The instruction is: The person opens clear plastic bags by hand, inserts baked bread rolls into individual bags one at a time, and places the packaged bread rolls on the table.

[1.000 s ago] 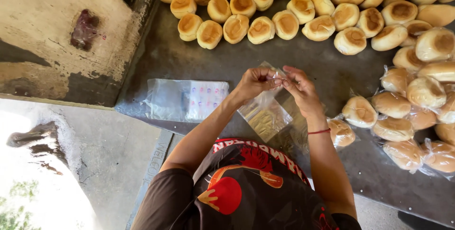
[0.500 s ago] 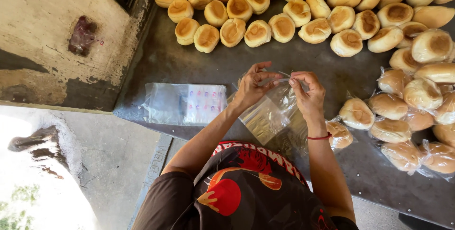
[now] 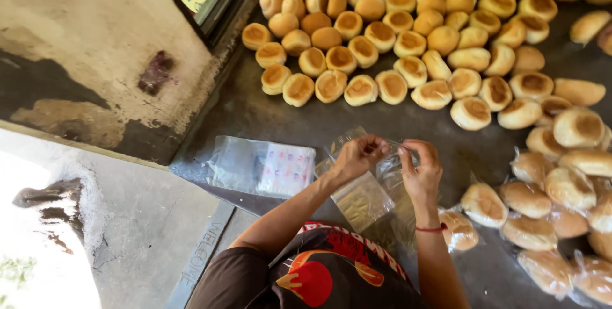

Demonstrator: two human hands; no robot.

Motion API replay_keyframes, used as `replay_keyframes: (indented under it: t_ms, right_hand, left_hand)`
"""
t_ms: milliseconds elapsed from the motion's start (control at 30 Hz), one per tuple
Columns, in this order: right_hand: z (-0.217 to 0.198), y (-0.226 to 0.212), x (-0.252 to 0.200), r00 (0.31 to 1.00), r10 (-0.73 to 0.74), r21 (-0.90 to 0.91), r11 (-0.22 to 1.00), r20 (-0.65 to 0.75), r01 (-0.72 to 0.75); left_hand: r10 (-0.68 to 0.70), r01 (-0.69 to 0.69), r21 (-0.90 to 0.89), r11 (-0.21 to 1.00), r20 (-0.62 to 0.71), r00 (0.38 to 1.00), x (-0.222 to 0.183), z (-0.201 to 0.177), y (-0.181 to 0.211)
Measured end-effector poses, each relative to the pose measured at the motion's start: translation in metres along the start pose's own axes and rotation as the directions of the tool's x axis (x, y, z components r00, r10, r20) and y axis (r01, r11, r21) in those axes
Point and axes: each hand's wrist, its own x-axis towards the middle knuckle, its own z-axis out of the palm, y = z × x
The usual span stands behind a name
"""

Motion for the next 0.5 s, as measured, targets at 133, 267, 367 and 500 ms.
replay_keyframes:
  t_ms: [133,267,367,500]
  right_hand:
    - [-0.003,-0.019,-0.004,0.988,-0.111,-0.160,0.983,-0.106,0.093]
    - [0.002,-0.018,-0.010,0.992,-0.034,0.124,0.992,0.118,0.019]
    - [0.009,0.011,-0.023,0.948,0.219,0.525,0.793,0.230,-0.310]
    - [0.028,0.066,-0.035,0.923,0.331,0.623,0.685,0.195,-0.378]
  left_hand:
    - [-0.098,0.111,-0.446,0.888,0.051,0.994,0.009,0.004,-0.019]
    - [-0.246,0.333,-0.712,0.619,0.226,0.942,0.009,0.002,-0.018]
    - [-0.191,0.303,-0.711,0.635,0.235,0.953,0.005,0.001,-0.014]
    - [0.048,0.113,-0.729,0.675,0.196,0.979,-0.002,-0.007,-0.008]
